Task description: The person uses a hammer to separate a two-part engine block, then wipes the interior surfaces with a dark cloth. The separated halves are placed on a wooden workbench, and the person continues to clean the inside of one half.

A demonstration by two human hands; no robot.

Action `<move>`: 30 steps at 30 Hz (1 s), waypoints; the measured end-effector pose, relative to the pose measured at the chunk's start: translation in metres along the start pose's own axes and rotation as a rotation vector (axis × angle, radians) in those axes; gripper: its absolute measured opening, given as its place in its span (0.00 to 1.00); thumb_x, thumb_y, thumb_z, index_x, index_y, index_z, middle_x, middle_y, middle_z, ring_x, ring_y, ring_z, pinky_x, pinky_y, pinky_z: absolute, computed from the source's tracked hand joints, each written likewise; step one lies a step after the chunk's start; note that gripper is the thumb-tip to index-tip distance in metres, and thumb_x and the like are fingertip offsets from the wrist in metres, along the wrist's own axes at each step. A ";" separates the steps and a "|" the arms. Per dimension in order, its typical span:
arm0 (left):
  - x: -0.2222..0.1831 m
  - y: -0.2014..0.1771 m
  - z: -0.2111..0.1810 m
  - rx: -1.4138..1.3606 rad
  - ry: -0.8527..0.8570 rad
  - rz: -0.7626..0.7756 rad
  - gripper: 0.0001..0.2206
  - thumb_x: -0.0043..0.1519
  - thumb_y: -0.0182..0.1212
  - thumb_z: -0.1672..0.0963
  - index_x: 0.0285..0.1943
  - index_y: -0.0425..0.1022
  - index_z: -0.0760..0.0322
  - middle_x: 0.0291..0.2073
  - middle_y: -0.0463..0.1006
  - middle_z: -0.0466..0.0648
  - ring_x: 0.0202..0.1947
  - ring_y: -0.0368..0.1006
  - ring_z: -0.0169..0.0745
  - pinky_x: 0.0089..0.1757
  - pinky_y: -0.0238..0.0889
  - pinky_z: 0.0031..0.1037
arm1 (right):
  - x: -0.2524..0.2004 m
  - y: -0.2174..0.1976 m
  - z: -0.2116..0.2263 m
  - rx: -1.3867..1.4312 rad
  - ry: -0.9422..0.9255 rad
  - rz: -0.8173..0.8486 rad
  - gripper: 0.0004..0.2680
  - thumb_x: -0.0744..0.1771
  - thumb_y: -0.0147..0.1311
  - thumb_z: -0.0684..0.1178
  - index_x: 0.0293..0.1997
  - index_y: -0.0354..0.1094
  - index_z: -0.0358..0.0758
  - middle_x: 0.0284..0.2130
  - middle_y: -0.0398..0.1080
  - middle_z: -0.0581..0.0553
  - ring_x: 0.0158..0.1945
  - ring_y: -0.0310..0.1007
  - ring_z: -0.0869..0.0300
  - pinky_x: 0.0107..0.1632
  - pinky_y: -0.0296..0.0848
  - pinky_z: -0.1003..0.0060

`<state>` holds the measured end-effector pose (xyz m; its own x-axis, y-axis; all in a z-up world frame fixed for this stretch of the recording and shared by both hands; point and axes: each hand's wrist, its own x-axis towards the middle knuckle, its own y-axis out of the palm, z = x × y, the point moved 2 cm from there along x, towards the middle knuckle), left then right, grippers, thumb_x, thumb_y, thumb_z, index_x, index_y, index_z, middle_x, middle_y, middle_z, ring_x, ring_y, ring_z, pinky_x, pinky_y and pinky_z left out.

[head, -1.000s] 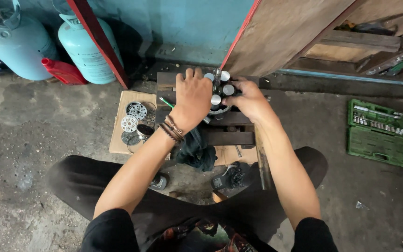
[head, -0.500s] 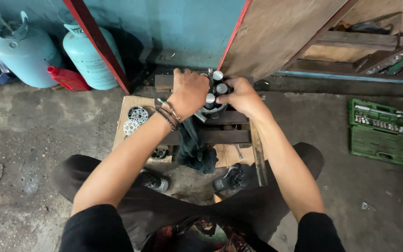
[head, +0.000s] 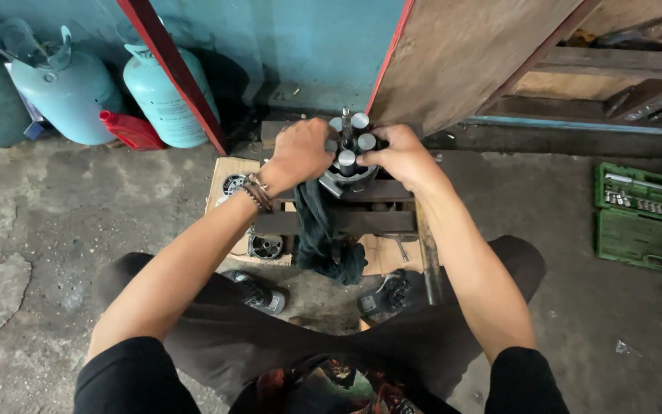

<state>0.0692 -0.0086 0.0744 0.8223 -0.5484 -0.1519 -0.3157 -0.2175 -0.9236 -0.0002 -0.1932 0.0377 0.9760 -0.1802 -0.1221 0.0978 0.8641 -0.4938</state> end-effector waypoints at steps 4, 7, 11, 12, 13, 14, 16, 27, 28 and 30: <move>-0.007 -0.008 0.000 -0.079 -0.032 0.001 0.13 0.56 0.67 0.52 0.45 0.85 0.59 0.39 0.84 0.61 0.48 0.79 0.68 0.47 0.71 0.51 | 0.007 0.005 -0.015 0.082 0.019 -0.014 0.15 0.56 0.72 0.49 0.43 0.78 0.37 0.43 0.77 0.42 0.54 0.74 0.53 0.56 0.70 0.57; -0.015 -0.012 0.009 -0.255 -0.067 0.016 0.12 0.53 0.70 0.53 0.45 0.85 0.54 0.37 0.84 0.57 0.48 0.79 0.64 0.48 0.72 0.50 | 0.005 0.005 -0.014 0.170 0.033 -0.023 0.15 0.56 0.73 0.47 0.42 0.78 0.36 0.44 0.77 0.41 0.55 0.73 0.52 0.57 0.69 0.58; -0.008 0.002 0.025 -0.604 -0.021 -0.033 0.13 0.49 0.71 0.55 0.43 0.85 0.55 0.30 0.81 0.55 0.44 0.79 0.60 0.41 0.67 0.48 | 0.001 0.001 -0.014 0.254 0.024 0.003 0.14 0.55 0.72 0.44 0.41 0.78 0.35 0.44 0.77 0.43 0.54 0.74 0.54 0.57 0.70 0.59; -0.005 0.007 0.027 -0.656 -0.013 -0.069 0.12 0.48 0.71 0.54 0.41 0.86 0.53 0.26 0.80 0.49 0.39 0.80 0.51 0.35 0.65 0.45 | 0.000 0.001 -0.015 0.280 0.026 0.017 0.14 0.56 0.72 0.44 0.41 0.78 0.35 0.44 0.77 0.44 0.53 0.74 0.55 0.56 0.70 0.59; -0.005 0.005 0.026 -0.656 -0.010 -0.069 0.12 0.48 0.71 0.54 0.41 0.86 0.53 0.26 0.80 0.49 0.39 0.80 0.51 0.35 0.65 0.45 | -0.001 0.001 -0.012 0.278 0.026 0.014 0.14 0.56 0.72 0.44 0.41 0.78 0.35 0.44 0.77 0.44 0.53 0.74 0.55 0.56 0.70 0.59; -0.005 0.003 0.026 -0.692 -0.016 -0.063 0.12 0.49 0.70 0.53 0.41 0.86 0.52 0.28 0.82 0.51 0.40 0.80 0.52 0.39 0.67 0.45 | -0.003 0.001 -0.010 0.338 0.028 0.021 0.14 0.56 0.71 0.44 0.42 0.78 0.33 0.44 0.76 0.43 0.53 0.72 0.56 0.57 0.69 0.59; -0.007 -0.001 0.025 -0.729 -0.025 -0.055 0.11 0.49 0.70 0.51 0.40 0.86 0.51 0.30 0.84 0.52 0.41 0.81 0.52 0.42 0.69 0.45 | -0.005 0.001 -0.008 0.397 0.033 0.031 0.14 0.57 0.71 0.43 0.42 0.77 0.31 0.45 0.75 0.42 0.53 0.71 0.57 0.58 0.69 0.59; -0.006 0.001 0.025 -0.961 -0.071 -0.014 0.08 0.52 0.67 0.52 0.34 0.86 0.54 0.27 0.82 0.48 0.37 0.77 0.38 0.41 0.69 0.33 | -0.012 0.000 -0.006 0.533 0.043 0.035 0.14 0.61 0.69 0.46 0.48 0.76 0.32 0.45 0.76 0.44 0.50 0.72 0.60 0.58 0.68 0.63; -0.009 -0.004 0.024 -0.960 -0.073 -0.012 0.08 0.52 0.67 0.52 0.34 0.86 0.54 0.27 0.82 0.48 0.37 0.77 0.38 0.41 0.69 0.33 | -0.012 0.000 -0.002 0.535 0.044 0.036 0.14 0.61 0.69 0.46 0.48 0.76 0.32 0.45 0.76 0.44 0.50 0.72 0.60 0.58 0.68 0.63; -0.014 -0.014 0.023 -0.981 -0.072 -0.011 0.10 0.55 0.63 0.52 0.35 0.86 0.57 0.24 0.79 0.47 0.31 0.74 0.37 0.35 0.64 0.31 | -0.014 -0.001 0.007 0.522 0.015 0.029 0.13 0.63 0.68 0.46 0.50 0.77 0.36 0.47 0.76 0.47 0.52 0.72 0.61 0.58 0.69 0.64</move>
<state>0.0731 0.0207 0.0814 0.8442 -0.4987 -0.1967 -0.5341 -0.8140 -0.2283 -0.0122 -0.1881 0.0455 0.9772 -0.1563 -0.1438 0.1586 0.9873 0.0042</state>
